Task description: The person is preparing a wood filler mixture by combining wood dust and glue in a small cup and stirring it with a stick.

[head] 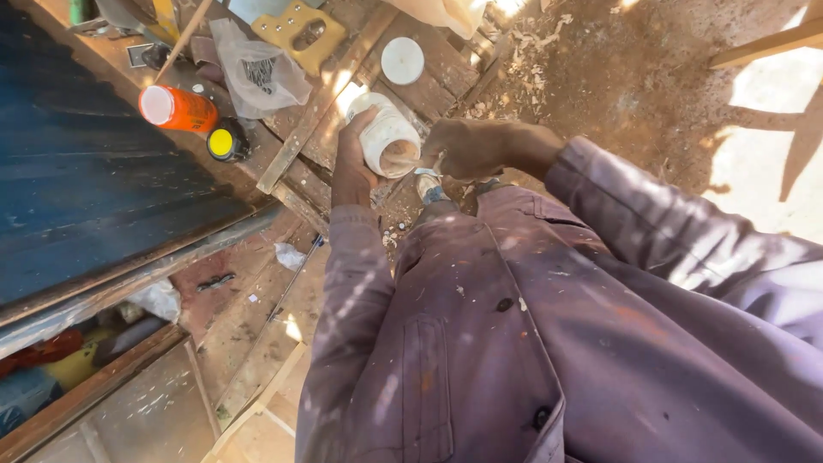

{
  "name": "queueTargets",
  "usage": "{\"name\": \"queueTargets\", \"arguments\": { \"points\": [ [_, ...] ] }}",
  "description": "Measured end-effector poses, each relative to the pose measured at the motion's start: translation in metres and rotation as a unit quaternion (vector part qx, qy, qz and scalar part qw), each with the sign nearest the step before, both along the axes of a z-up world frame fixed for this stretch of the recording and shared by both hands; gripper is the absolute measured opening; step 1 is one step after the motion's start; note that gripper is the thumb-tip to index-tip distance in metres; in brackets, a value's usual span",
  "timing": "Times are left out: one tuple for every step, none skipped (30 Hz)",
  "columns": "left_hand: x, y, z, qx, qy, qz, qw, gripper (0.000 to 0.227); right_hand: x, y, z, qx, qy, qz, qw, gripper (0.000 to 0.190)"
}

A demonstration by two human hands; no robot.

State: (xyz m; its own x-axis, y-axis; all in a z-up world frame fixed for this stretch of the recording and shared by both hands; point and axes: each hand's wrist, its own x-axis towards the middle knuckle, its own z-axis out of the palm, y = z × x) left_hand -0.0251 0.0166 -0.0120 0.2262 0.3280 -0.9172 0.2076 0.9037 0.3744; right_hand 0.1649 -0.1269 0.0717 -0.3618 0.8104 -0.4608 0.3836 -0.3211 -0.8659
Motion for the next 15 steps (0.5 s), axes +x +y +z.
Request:
{"name": "queueTargets", "arguments": {
  "points": [
    [-0.001, -0.001, -0.004, -0.001, -0.01, -0.003, 1.0, 0.07, 0.004, -0.007, 0.002, -0.008, -0.006, 0.015, 1.0, 0.03],
    [-0.004, -0.002, -0.006, -0.002, -0.019, -0.005, 1.0, 0.067, 0.007, -0.016, 0.004, -0.016, -0.009, 0.031, 0.999, 0.031],
    [-0.01, -0.008, 0.004, -0.004, -0.022, -0.008, 1.0, 0.067, 0.002, -0.015, 0.043, -0.018, -0.012, 0.027, 0.999, 0.031],
    [-0.013, -0.007, 0.014, -0.012, -0.042, 0.017, 0.999, 0.061, -0.002, -0.01, 0.081, -0.014, -0.021, -0.008, 1.0, 0.033],
    [-0.016, -0.006, 0.023, -0.021, -0.063, 0.042, 0.997, 0.055, -0.006, -0.005, 0.12, -0.01, -0.029, -0.044, 0.999, 0.034],
    [-0.016, -0.002, 0.027, -0.019, -0.063, 0.042, 0.997, 0.055, -0.021, 0.002, 0.117, -0.009, -0.029, -0.044, 0.999, 0.034],
    [-0.016, 0.002, 0.029, -0.015, -0.078, 0.024, 0.997, 0.057, -0.036, 0.01, 0.114, -0.021, -0.044, -0.069, 0.996, 0.033],
    [-0.016, 0.004, 0.028, -0.014, -0.093, 0.002, 0.996, 0.059, -0.052, 0.015, 0.108, -0.037, -0.061, -0.098, 0.993, 0.033],
    [-0.021, 0.003, 0.028, -0.016, -0.094, -0.002, 0.995, 0.059, -0.066, 0.017, 0.091, -0.039, -0.062, -0.102, 0.992, 0.033],
    [-0.022, 0.001, 0.028, -0.016, -0.089, 0.005, 0.996, 0.059, -0.076, 0.018, 0.075, -0.061, -0.089, -0.143, 0.984, 0.033],
    [-0.023, 0.0, 0.029, -0.016, -0.085, 0.012, 0.996, 0.059, -0.086, 0.02, 0.059, -0.082, -0.116, -0.183, 0.973, 0.034],
    [-0.025, 0.005, 0.024, -0.019, -0.087, 0.01, 0.996, 0.059, -0.094, 0.016, 0.02, -0.085, -0.118, -0.185, 0.972, 0.034],
    [-0.028, 0.01, 0.019, -0.031, -0.083, 0.014, 0.996, 0.062, -0.102, 0.012, -0.019, -0.067, -0.115, -0.196, 0.972, 0.025],
    [-0.03, 0.016, 0.015, -0.041, -0.079, 0.021, 0.996, 0.064, -0.108, 0.009, -0.057, -0.046, -0.112, -0.203, 0.972, 0.021],
    [-0.026, 0.015, 0.012, -0.042, -0.08, 0.023, 0.996, 0.064, -0.106, 0.001, -0.052, -0.047, -0.113, -0.201, 0.972, 0.021]
  ]
}}
